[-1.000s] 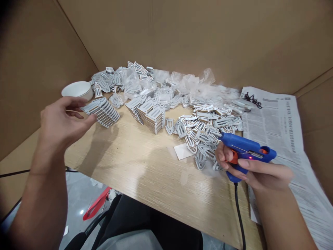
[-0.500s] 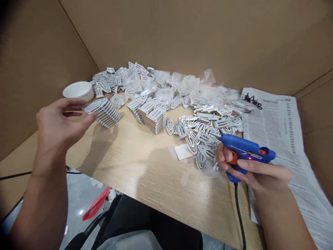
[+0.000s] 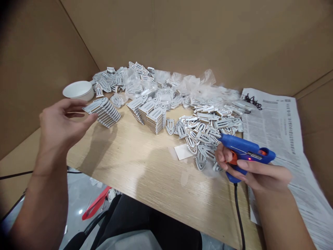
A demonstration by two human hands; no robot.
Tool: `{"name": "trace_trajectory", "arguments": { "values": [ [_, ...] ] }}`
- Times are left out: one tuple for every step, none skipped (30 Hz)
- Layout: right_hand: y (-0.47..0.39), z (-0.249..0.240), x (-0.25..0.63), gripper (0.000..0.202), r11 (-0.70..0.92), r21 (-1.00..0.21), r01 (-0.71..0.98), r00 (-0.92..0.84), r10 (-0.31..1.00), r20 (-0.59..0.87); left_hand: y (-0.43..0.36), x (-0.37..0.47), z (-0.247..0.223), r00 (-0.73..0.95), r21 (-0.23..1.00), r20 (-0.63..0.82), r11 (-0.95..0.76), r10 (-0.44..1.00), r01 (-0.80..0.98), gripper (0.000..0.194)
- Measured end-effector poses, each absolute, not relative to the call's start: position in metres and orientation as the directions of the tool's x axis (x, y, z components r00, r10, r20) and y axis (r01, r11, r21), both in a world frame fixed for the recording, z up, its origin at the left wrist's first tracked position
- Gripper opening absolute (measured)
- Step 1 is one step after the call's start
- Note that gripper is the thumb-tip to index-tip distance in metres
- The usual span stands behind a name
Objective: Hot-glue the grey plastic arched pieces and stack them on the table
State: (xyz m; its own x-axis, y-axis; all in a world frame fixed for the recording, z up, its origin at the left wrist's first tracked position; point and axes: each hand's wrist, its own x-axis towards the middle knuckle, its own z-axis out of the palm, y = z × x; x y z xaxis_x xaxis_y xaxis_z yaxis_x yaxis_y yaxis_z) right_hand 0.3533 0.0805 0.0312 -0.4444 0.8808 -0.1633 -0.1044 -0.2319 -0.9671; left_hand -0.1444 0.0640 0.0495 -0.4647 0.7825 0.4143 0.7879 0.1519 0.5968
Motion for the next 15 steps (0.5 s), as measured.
{"name": "trace_trajectory", "arguments": {
  "values": [
    [0.080, 0.031, 0.353, 0.020, -0.225, -0.969, -0.107, -0.446, 0.882, -0.156, 0.064, -0.144, 0.049, -0.459, 0.598, 0.413, 0.145, 0.786, 0.788, 0.041],
    [0.079, 0.031, 0.353, 0.020, -0.223, -0.969, -0.105, -0.448, 0.881, -0.154, 0.065, -0.144, 0.049, -0.455, 0.601, 0.416, 0.137, 0.788, 0.787, 0.042],
    [0.079, 0.032, 0.352, 0.020, -0.224, -0.969, -0.102, -0.449, 0.880, -0.156, 0.065, -0.144, 0.049, -0.452, 0.604, 0.417, 0.131, 0.789, 0.786, 0.043],
    [0.079, 0.032, 0.352, 0.019, -0.223, -0.969, -0.103, -0.446, 0.881, -0.155, 0.065, -0.143, 0.049, -0.453, 0.606, 0.416, 0.131, 0.788, 0.785, 0.044],
    [0.078, 0.032, 0.352, 0.019, -0.222, -0.970, -0.103, -0.443, 0.883, -0.155, 0.065, -0.143, 0.049, -0.459, 0.605, 0.414, 0.139, 0.786, 0.784, 0.047],
    [0.078, 0.032, 0.353, 0.019, -0.220, -0.970, -0.102, -0.441, 0.884, -0.154, 0.065, -0.142, 0.049, -0.468, 0.601, 0.410, 0.154, 0.783, 0.784, 0.053],
    [0.078, 0.032, 0.353, 0.019, -0.219, -0.971, -0.101, -0.443, 0.884, -0.153, 0.064, -0.143, 0.049, -0.483, 0.598, 0.403, 0.176, 0.778, 0.782, 0.060],
    [0.079, 0.031, 0.353, 0.019, -0.218, -0.971, -0.098, -0.449, 0.880, -0.152, 0.063, -0.143, 0.047, -0.498, 0.594, 0.389, 0.202, 0.775, 0.779, 0.067],
    [0.079, 0.031, 0.354, 0.020, -0.217, -0.972, -0.094, -0.456, 0.877, -0.151, 0.063, -0.145, 0.045, -0.514, 0.590, 0.371, 0.231, 0.773, 0.773, 0.074],
    [0.079, 0.031, 0.354, 0.020, -0.217, -0.972, -0.090, -0.461, 0.874, -0.153, 0.062, -0.148, 0.042, -0.534, 0.590, 0.349, 0.262, 0.770, 0.764, 0.080],
    [0.080, 0.031, 0.355, 0.020, -0.215, -0.972, -0.090, -0.458, 0.876, -0.151, 0.061, -0.151, 0.038, -0.554, 0.592, 0.316, 0.296, 0.771, 0.750, 0.082],
    [0.080, 0.031, 0.355, 0.021, -0.213, -0.973, -0.092, -0.455, 0.878, -0.150, 0.061, -0.154, 0.033, -0.573, 0.595, 0.271, 0.333, 0.774, 0.731, 0.083],
    [0.080, 0.031, 0.356, 0.021, -0.217, -0.972, -0.088, -0.449, 0.880, -0.155, 0.061, -0.156, 0.027, -0.587, 0.599, 0.218, 0.368, 0.780, 0.711, 0.083],
    [0.080, 0.032, 0.356, 0.020, -0.221, -0.972, -0.084, -0.444, 0.881, -0.163, 0.061, -0.159, 0.021, -0.594, 0.603, 0.165, 0.396, 0.788, 0.693, 0.081],
    [0.080, 0.032, 0.356, 0.020, -0.228, -0.971, -0.077, -0.442, 0.881, -0.172, 0.062, -0.160, 0.015, -0.597, 0.610, 0.121, 0.415, 0.793, 0.675, 0.078]
  ]
}}
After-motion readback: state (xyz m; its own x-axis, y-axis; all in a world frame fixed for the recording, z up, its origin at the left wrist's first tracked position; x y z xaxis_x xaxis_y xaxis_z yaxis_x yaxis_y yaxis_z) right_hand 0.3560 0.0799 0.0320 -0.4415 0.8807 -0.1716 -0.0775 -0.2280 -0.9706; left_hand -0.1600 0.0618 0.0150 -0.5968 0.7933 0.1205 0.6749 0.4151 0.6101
